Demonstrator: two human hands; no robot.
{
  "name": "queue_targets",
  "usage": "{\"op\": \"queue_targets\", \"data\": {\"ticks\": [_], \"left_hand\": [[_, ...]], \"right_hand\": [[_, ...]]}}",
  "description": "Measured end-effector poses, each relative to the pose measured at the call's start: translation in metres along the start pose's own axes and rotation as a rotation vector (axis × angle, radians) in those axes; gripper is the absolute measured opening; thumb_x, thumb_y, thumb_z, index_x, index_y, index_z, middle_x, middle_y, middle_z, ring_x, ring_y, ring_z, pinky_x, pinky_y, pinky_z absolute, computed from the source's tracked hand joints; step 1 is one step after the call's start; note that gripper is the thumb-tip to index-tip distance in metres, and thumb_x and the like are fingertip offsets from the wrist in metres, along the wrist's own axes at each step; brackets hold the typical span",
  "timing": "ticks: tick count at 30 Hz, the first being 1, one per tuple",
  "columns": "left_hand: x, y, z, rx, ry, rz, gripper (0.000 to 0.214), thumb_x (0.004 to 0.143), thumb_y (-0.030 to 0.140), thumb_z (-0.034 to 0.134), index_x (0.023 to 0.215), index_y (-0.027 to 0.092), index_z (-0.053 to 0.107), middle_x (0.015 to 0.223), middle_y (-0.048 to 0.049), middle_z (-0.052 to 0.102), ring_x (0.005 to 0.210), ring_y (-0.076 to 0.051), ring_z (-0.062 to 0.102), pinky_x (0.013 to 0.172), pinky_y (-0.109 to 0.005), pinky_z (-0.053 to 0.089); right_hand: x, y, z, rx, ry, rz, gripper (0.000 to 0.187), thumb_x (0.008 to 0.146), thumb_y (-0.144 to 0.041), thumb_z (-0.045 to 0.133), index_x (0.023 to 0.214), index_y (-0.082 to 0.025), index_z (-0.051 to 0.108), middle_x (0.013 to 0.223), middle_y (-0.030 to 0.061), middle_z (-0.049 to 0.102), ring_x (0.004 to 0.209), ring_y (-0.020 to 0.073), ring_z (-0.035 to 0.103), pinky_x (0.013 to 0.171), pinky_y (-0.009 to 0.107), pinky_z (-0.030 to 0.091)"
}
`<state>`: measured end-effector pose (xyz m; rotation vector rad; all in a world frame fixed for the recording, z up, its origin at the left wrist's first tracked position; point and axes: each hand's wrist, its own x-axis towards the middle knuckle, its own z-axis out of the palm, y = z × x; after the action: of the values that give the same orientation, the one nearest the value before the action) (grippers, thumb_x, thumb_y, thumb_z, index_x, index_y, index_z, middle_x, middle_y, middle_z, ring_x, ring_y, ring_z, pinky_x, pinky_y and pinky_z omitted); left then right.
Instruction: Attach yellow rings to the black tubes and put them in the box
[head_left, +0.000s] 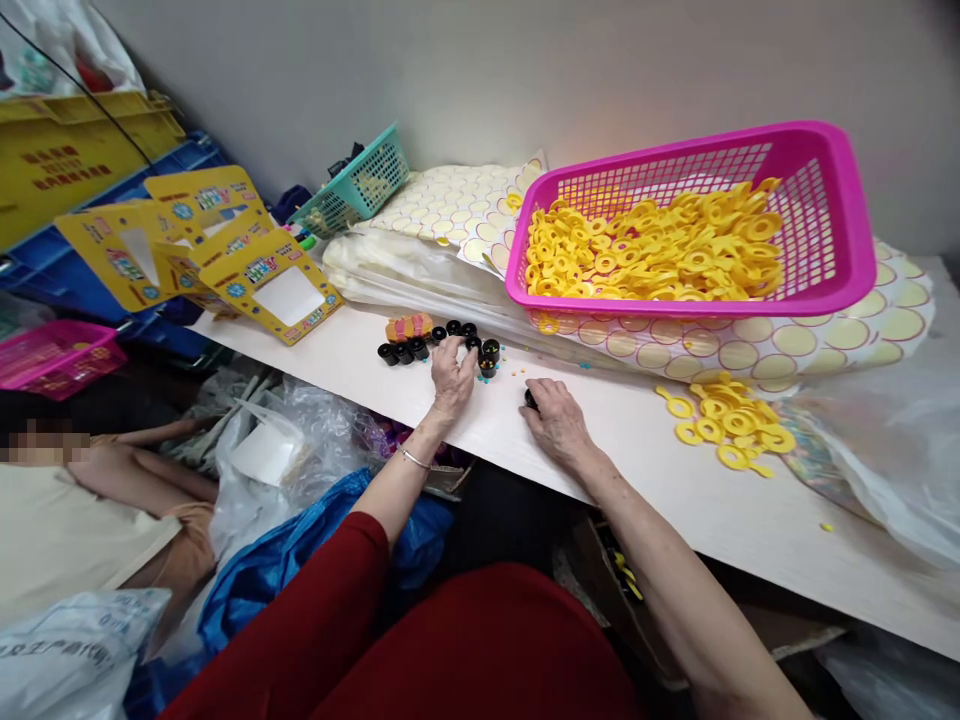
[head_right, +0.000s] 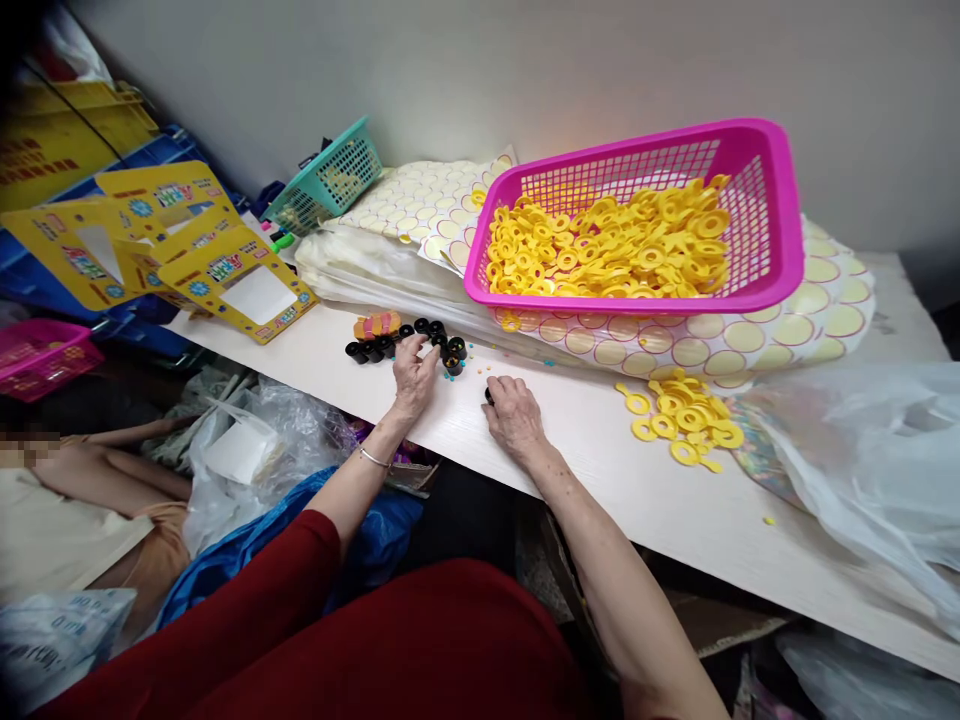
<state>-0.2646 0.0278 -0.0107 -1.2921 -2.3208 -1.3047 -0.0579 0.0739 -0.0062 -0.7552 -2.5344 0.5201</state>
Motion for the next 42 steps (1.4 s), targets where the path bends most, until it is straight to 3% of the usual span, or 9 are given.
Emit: {"op": "queue_targets", "data": {"ticks": [5, 9, 13, 19, 28, 32, 38, 42], "left_hand": [[0.009, 0.013, 0.010, 0.087, -0.180, 0.224, 0.030, 0.088, 0.040, 0.051, 0.105, 0.017, 0.061, 0.111, -0.0117, 0.064, 0.104, -0.024, 0.053, 0.094, -0.040, 0.040], [0.012, 0.025, 0.016, 0.185, -0.314, 0.294, 0.025, 0.088, 0.038, 0.051, 0.095, 0.017, 0.063, 0.102, -0.0101, 0.065, 0.102, -0.025, 0.049, 0.093, -0.040, 0.039], [0.007, 0.028, 0.018, 0.190, -0.320, 0.281, 0.023, 0.088, 0.038, 0.051, 0.087, 0.018, 0.064, 0.096, -0.0081, 0.064, 0.100, -0.023, 0.048, 0.093, -0.039, 0.038], [0.002, 0.028, 0.023, 0.099, -0.350, 0.344, 0.021, 0.086, 0.036, 0.054, 0.090, 0.018, 0.064, 0.100, -0.0081, 0.065, 0.096, -0.022, 0.050, 0.094, -0.039, 0.039], [0.013, 0.014, 0.024, 0.064, -0.229, 0.246, 0.020, 0.086, 0.034, 0.053, 0.085, 0.019, 0.066, 0.097, -0.0076, 0.067, 0.094, -0.021, 0.053, 0.094, -0.040, 0.040], [0.015, 0.012, 0.021, 0.024, -0.225, 0.272, 0.021, 0.086, 0.037, 0.053, 0.083, 0.020, 0.066, 0.095, -0.0075, 0.068, 0.092, -0.021, 0.055, 0.094, -0.041, 0.039], [0.012, 0.025, 0.018, -0.050, -0.056, 0.287, 0.024, 0.080, 0.044, 0.061, 0.085, 0.021, 0.065, 0.101, -0.0099, 0.065, 0.101, -0.026, 0.051, 0.095, -0.047, 0.038], [-0.001, 0.044, 0.018, -0.115, -0.072, 0.315, 0.026, 0.079, 0.045, 0.062, 0.086, 0.020, 0.063, 0.107, -0.0122, 0.061, 0.105, -0.028, 0.049, 0.096, -0.048, 0.039]], "right_hand": [[-0.021, 0.015, -0.012, -0.042, 0.035, 0.017, 0.035, 0.084, -0.022, 0.048, 0.118, -0.017, 0.054, 0.101, 0.0133, 0.059, 0.092, 0.0290, 0.048, 0.081, 0.043, 0.046], [-0.037, 0.033, -0.018, -0.064, 0.116, 0.054, 0.037, 0.084, -0.024, 0.048, 0.120, -0.016, 0.051, 0.099, 0.0124, 0.058, 0.091, 0.0281, 0.048, 0.078, 0.042, 0.046], [-0.042, 0.043, -0.013, -0.066, 0.187, 0.090, 0.039, 0.084, -0.028, 0.048, 0.121, -0.017, 0.050, 0.099, 0.0128, 0.058, 0.090, 0.0287, 0.049, 0.077, 0.044, 0.045], [-0.040, 0.043, -0.009, -0.044, 0.197, 0.108, 0.041, 0.085, -0.030, 0.049, 0.124, -0.017, 0.049, 0.101, 0.0137, 0.058, 0.092, 0.0299, 0.049, 0.078, 0.047, 0.045], [-0.041, 0.043, -0.007, -0.008, 0.241, 0.180, 0.049, 0.084, -0.027, 0.047, 0.131, -0.014, 0.043, 0.104, 0.0165, 0.058, 0.095, 0.0314, 0.048, 0.081, 0.050, 0.045], [-0.038, 0.045, -0.004, 0.006, 0.291, 0.259, 0.047, 0.082, -0.022, 0.046, 0.128, -0.012, 0.045, 0.109, 0.0189, 0.057, 0.099, 0.0324, 0.048, 0.087, 0.052, 0.044], [-0.038, 0.041, -0.010, 0.103, 0.354, 0.302, 0.052, 0.081, -0.030, 0.054, 0.130, -0.015, 0.042, 0.117, 0.0183, 0.053, 0.106, 0.0306, 0.049, 0.086, 0.049, 0.047], [-0.063, 0.045, -0.035, 0.050, 0.524, 0.373, 0.033, 0.088, -0.032, 0.047, 0.118, -0.019, 0.050, 0.113, 0.0168, 0.054, 0.103, 0.0275, 0.053, 0.081, 0.044, 0.049]]}}
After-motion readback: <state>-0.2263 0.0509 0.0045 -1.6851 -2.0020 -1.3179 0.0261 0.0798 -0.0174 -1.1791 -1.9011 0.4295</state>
